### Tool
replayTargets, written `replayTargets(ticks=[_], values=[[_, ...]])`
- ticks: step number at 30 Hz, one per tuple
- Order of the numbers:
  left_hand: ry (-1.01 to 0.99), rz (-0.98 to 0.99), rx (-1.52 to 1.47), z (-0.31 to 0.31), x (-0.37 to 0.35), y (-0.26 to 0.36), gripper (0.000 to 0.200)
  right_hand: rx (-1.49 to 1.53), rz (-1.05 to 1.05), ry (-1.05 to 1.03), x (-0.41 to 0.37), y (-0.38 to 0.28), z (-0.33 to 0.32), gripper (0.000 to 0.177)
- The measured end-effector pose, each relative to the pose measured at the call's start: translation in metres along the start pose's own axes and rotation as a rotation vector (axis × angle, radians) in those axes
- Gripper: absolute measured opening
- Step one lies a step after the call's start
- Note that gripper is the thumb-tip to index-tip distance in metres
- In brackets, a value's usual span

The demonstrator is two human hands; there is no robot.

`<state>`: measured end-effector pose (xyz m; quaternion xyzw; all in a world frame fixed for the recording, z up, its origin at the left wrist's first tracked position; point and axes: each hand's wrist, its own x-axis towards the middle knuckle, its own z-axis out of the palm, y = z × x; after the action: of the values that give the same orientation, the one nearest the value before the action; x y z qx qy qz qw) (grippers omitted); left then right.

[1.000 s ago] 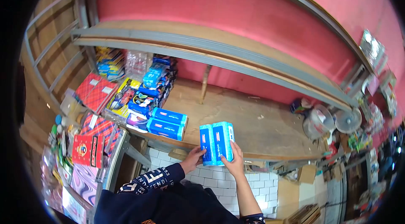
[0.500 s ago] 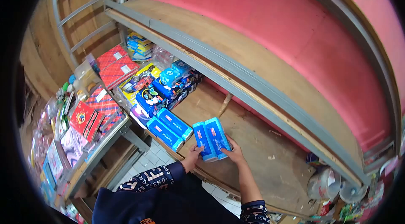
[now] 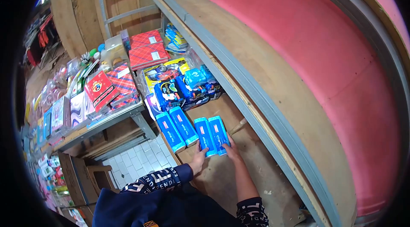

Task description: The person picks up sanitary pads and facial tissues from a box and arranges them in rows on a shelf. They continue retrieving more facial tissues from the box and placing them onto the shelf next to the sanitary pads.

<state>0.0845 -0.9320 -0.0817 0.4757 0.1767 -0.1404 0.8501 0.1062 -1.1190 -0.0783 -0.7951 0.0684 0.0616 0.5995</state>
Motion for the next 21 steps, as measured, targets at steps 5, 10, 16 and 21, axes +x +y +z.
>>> replayTargets(ticks=[5,10,16,21], values=[[0.065,-0.205,0.112,0.007,-0.034,0.016,0.089,-0.673,0.026,0.029,-0.004,-0.025,-0.004,0.083],[-0.077,-0.591,0.013,0.005,-0.047,0.000,0.093,-0.719,0.008,0.030,-0.021,-0.049,0.010,0.116],[-0.032,-0.498,0.018,0.009,-0.035,-0.019,0.070,-0.796,-0.097,0.045,-0.017,-0.051,0.031,0.132],[-0.113,-0.487,0.033,-0.002,-0.031,0.001,0.076,-0.727,-0.212,0.022,0.008,-0.045,0.034,0.130]])
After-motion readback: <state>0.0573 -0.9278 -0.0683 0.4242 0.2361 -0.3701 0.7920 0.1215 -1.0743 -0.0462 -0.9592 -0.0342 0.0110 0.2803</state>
